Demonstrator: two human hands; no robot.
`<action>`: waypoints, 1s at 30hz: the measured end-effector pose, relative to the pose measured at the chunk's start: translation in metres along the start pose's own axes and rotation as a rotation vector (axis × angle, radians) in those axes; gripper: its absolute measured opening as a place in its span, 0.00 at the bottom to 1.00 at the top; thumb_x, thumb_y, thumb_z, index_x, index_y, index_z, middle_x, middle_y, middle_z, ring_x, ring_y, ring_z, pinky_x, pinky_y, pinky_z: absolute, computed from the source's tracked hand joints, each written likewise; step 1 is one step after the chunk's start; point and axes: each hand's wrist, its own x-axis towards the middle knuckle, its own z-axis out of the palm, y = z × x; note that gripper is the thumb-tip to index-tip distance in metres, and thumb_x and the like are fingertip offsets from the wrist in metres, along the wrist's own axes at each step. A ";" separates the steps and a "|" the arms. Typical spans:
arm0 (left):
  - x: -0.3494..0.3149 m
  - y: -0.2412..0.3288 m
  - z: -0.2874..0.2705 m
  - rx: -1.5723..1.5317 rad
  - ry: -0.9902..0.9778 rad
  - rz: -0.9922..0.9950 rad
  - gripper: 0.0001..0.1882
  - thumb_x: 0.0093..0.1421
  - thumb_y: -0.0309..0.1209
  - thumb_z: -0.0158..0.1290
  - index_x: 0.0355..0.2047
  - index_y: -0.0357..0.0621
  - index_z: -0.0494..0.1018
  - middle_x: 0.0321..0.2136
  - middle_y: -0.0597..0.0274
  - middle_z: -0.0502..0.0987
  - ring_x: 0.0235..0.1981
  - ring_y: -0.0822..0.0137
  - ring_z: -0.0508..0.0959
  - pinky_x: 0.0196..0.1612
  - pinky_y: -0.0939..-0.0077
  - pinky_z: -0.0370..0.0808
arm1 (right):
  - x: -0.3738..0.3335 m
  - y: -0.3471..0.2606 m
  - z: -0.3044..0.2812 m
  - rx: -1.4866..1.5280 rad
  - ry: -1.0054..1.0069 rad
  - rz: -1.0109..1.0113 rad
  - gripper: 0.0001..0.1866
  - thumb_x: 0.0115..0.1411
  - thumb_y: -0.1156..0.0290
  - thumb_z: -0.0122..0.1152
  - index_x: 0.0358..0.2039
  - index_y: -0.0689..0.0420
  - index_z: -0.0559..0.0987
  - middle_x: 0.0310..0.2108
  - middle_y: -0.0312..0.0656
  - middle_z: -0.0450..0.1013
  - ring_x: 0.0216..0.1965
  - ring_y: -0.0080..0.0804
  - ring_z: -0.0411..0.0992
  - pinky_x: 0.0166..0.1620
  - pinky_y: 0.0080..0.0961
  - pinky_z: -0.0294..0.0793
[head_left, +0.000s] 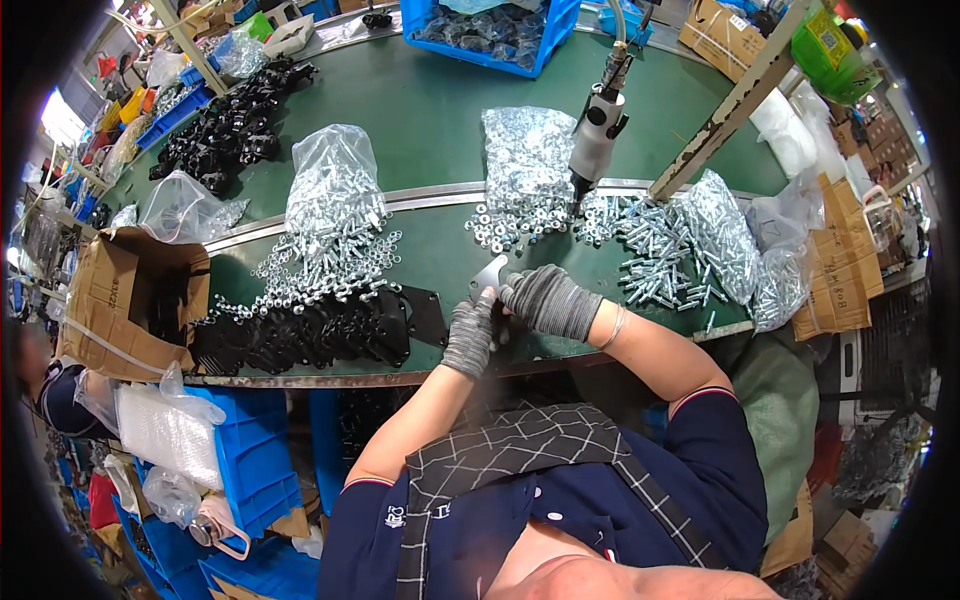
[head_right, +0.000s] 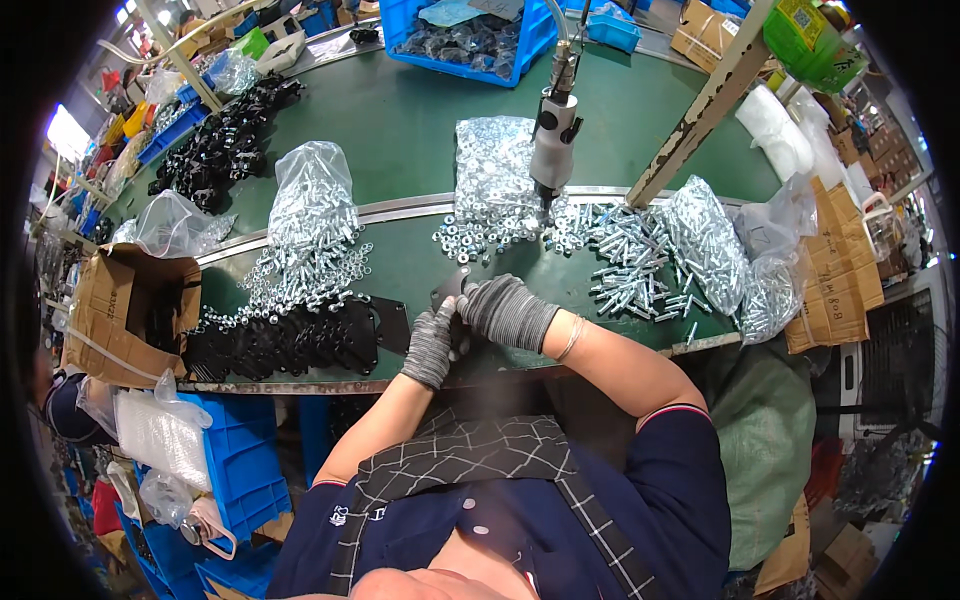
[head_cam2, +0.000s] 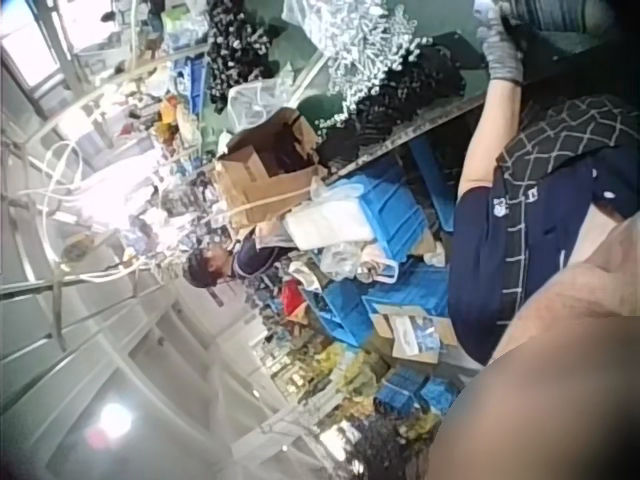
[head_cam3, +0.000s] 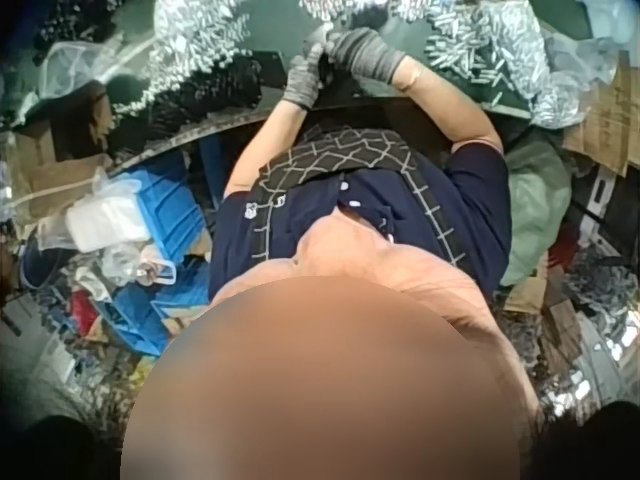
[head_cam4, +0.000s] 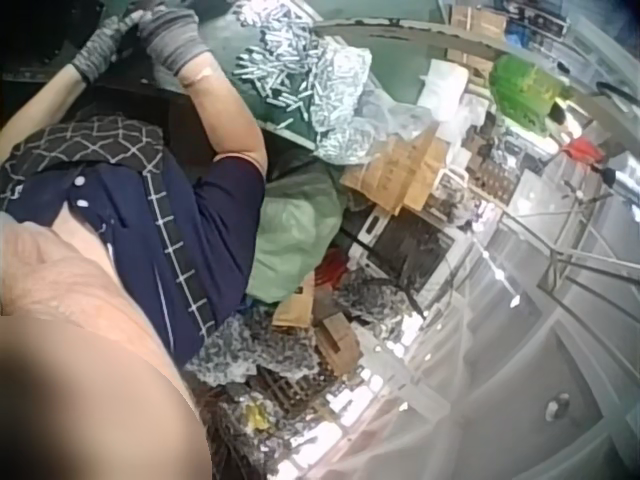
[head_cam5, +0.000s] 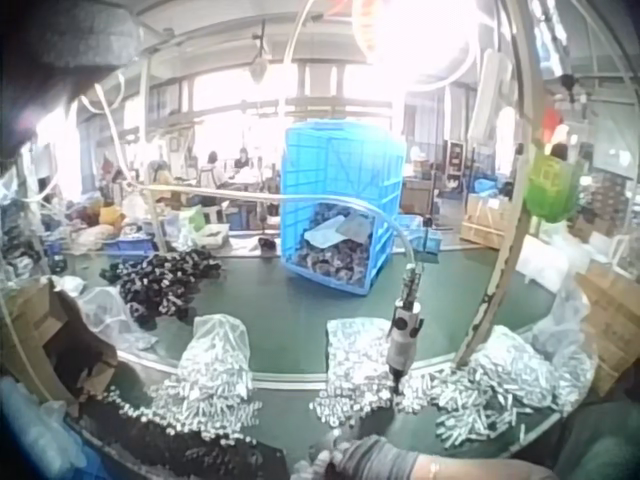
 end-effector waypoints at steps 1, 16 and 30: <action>0.001 -0.001 -0.001 -0.004 -0.015 0.002 0.17 0.59 0.43 0.46 0.22 0.43 0.68 0.12 0.64 0.70 0.06 0.71 0.65 0.05 0.81 0.55 | 0.000 0.000 0.001 0.000 -0.001 0.001 0.09 0.53 0.65 0.51 0.29 0.57 0.72 0.26 0.45 0.71 0.30 0.40 0.73 0.29 0.34 0.71; -0.006 0.003 -0.005 -0.067 -0.126 0.083 0.15 0.61 0.41 0.43 0.27 0.43 0.70 0.18 0.61 0.74 0.08 0.76 0.66 0.08 0.87 0.57 | -0.014 0.101 -0.028 0.280 1.318 0.205 0.30 0.48 0.70 0.67 0.50 0.58 0.64 0.34 0.39 0.70 0.36 0.29 0.70 0.38 0.22 0.73; -0.010 0.002 -0.005 -0.008 -0.155 0.076 0.15 0.61 0.42 0.43 0.30 0.42 0.70 0.17 0.61 0.75 0.09 0.76 0.66 0.09 0.85 0.56 | 0.008 0.023 -0.059 1.802 1.036 -0.066 0.19 0.49 0.82 0.60 0.42 0.59 0.68 0.36 0.42 0.72 0.34 0.28 0.71 0.40 0.25 0.73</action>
